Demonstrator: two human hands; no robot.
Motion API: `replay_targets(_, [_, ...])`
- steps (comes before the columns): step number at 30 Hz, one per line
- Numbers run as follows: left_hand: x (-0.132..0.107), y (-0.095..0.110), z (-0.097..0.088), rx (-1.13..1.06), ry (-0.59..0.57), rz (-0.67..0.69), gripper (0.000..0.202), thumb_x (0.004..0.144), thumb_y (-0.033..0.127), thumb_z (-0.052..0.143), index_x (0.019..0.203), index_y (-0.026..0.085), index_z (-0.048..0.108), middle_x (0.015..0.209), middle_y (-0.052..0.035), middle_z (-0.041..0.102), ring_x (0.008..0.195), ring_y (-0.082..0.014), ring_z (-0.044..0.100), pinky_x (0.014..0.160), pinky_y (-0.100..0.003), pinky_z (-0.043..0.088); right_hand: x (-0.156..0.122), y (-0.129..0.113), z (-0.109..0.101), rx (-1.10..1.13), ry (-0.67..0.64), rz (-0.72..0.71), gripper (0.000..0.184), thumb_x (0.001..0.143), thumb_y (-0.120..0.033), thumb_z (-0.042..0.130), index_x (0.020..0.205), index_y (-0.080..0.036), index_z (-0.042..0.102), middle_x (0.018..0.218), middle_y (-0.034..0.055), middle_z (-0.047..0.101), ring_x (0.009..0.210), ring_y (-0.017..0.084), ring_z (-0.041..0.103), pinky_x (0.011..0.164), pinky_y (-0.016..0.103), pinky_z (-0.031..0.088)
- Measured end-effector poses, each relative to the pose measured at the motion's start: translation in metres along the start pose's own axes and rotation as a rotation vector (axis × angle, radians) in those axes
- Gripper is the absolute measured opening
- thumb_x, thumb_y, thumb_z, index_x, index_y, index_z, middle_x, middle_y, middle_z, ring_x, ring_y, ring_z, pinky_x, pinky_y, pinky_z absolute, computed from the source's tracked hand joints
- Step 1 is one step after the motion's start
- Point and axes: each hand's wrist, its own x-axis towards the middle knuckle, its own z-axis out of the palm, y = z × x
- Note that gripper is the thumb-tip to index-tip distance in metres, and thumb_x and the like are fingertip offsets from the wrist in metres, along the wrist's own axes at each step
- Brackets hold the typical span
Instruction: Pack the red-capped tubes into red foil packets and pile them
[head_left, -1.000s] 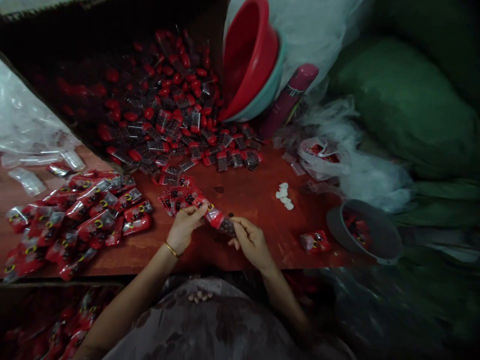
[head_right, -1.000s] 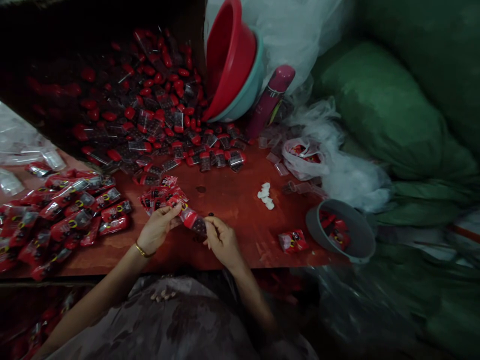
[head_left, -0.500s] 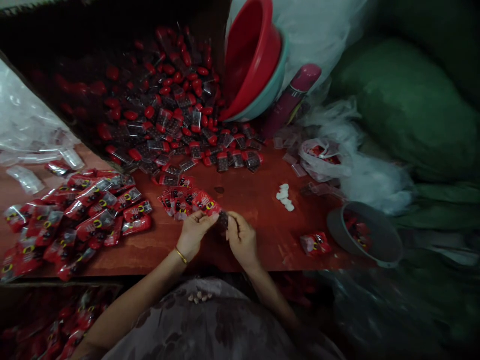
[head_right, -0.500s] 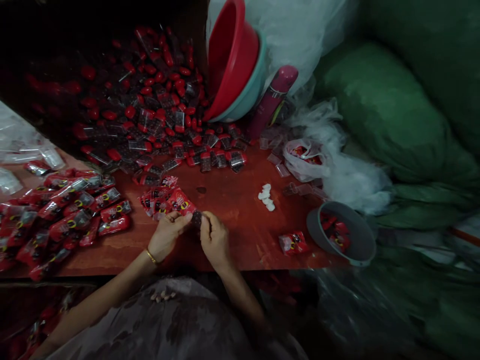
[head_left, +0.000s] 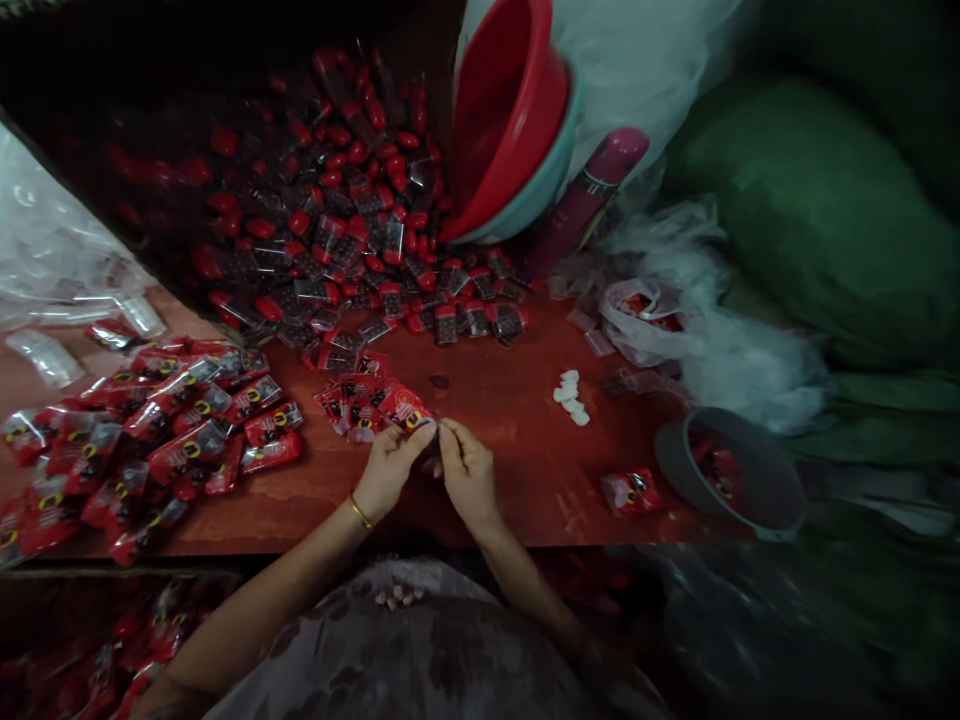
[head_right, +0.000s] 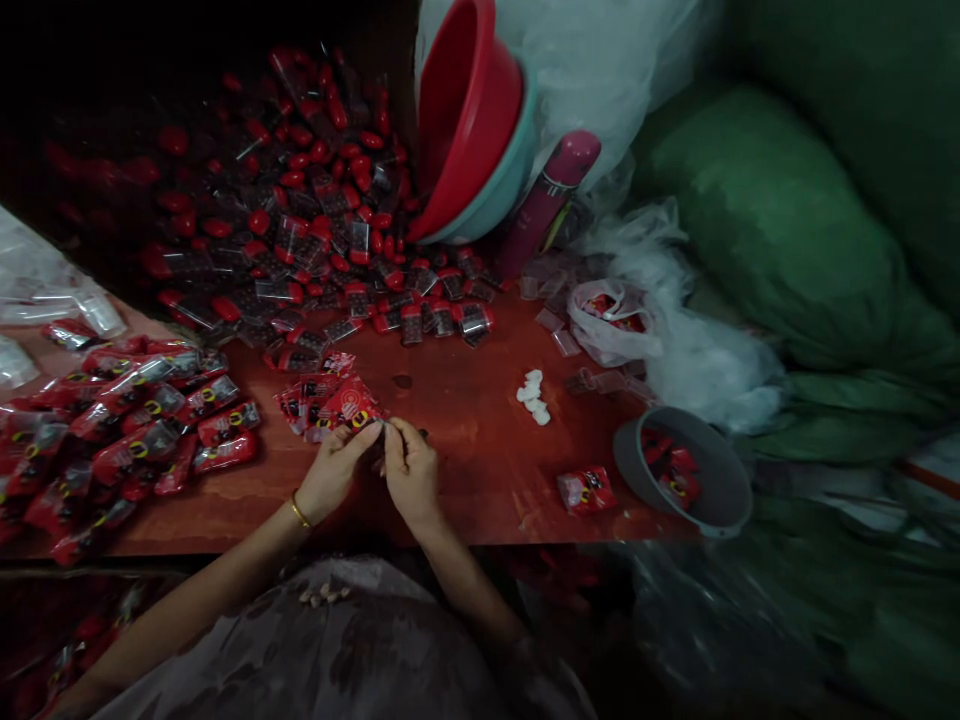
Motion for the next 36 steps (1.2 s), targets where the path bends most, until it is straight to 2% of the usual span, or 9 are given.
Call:
replay_targets(6, [0.004,0.018,0.005,-0.115,0.189,0.074,0.033,0.055,0.04,0.079,0.067,0.014,0.061,0.061,0.0011,0.062,0.055,-0.009,0.054,0.057,-0.022,0.042,-0.002,-0.002,0.001,0.094,-0.033,-0.049,0.024,0.084,-0.032,0.05,0.1,-0.018,0.061,0.068,0.0009,0.066,0.054,0.013,0.062,0.055,0.024,0.049])
replay_targets(12, [0.003,0.016,-0.004,-0.097,0.112,0.032,0.037,0.058,0.043,0.077,0.06,0.014,0.055,0.049,0.0056,0.051,0.042,-0.0048,0.043,0.044,-0.019,0.036,0.007,0.005,0.006,0.317,-0.111,0.044,0.013,0.077,-0.031,0.06,0.081,-0.02,0.057,0.064,-0.0029,0.064,0.052,0.011,0.061,0.054,0.022,0.049])
replay_targets(15, [0.002,0.015,-0.009,-0.128,0.125,-0.01,0.039,0.055,0.042,0.079,0.058,0.015,0.052,0.047,0.0066,0.05,0.042,-0.0044,0.043,0.044,-0.018,0.037,0.015,0.009,0.02,0.294,-0.106,0.046,0.021,0.073,-0.036,0.064,0.067,-0.02,0.051,0.052,-0.006,0.056,0.044,0.01,0.054,0.046,0.02,0.044])
replay_targets(20, [0.0,0.045,-0.038,-0.209,0.245,-0.017,0.035,0.054,0.036,0.081,0.066,0.015,0.056,0.064,-0.0007,0.066,0.06,-0.0122,0.063,0.064,-0.024,0.05,0.058,0.001,0.029,-0.084,-0.18,-0.226,0.029,0.079,-0.046,0.058,0.066,-0.02,0.056,0.06,-0.0007,0.06,0.055,0.013,0.056,0.054,0.023,0.045])
replay_targets(23, [-0.002,0.087,-0.076,-0.269,0.422,0.175,0.024,0.069,0.035,0.072,0.072,0.016,0.058,0.078,-0.0039,0.071,0.077,-0.0159,0.068,0.076,-0.028,0.051,0.116,-0.002,0.015,-0.531,-0.011,-0.404,0.034,0.085,-0.043,0.049,0.098,-0.015,0.063,0.1,0.0124,0.067,0.093,0.024,0.059,0.085,0.037,0.045])
replay_targets(25, [-0.006,0.117,-0.103,-0.384,0.567,0.329,0.022,0.079,0.042,0.06,0.077,0.019,0.059,0.083,-0.0016,0.071,0.083,-0.0131,0.067,0.081,-0.026,0.05,0.156,0.003,0.004,-0.78,0.066,-0.397,0.047,0.085,-0.041,0.049,0.119,-0.009,0.055,0.126,0.0203,0.054,0.115,0.033,0.047,0.096,0.047,0.036])
replay_targets(28, [-0.01,0.14,-0.123,-0.463,0.588,0.514,0.046,0.082,0.059,0.043,0.085,0.018,0.062,0.101,-0.0073,0.069,0.101,-0.014,0.063,0.087,-0.025,0.048,0.188,0.018,-0.005,-0.975,0.009,-0.332,0.057,0.085,-0.042,0.048,0.133,-0.011,0.044,0.139,0.0182,0.042,0.13,0.038,0.029,0.101,0.057,0.027])
replay_targets(32, [-0.002,0.113,-0.1,-0.01,0.471,0.433,0.049,0.072,0.06,0.056,0.093,0.017,0.065,0.1,-0.0095,0.07,0.097,-0.0209,0.064,0.087,-0.034,0.049,0.167,0.034,-0.01,-1.055,-0.093,-0.38,0.054,0.088,-0.039,0.042,0.136,-0.015,0.04,0.143,0.0135,0.039,0.137,0.038,0.016,0.103,0.059,0.023])
replay_targets(36, [0.018,0.057,-0.062,1.023,0.231,0.47,0.032,0.075,0.042,0.062,0.099,0.021,0.067,0.112,-0.0104,0.066,0.113,-0.0278,0.055,0.099,-0.045,0.04,0.119,0.043,-0.027,-1.084,-0.197,-0.429,0.053,0.088,-0.035,0.042,0.138,-0.021,0.037,0.145,0.0118,0.036,0.137,0.034,0.019,0.104,0.057,0.026])
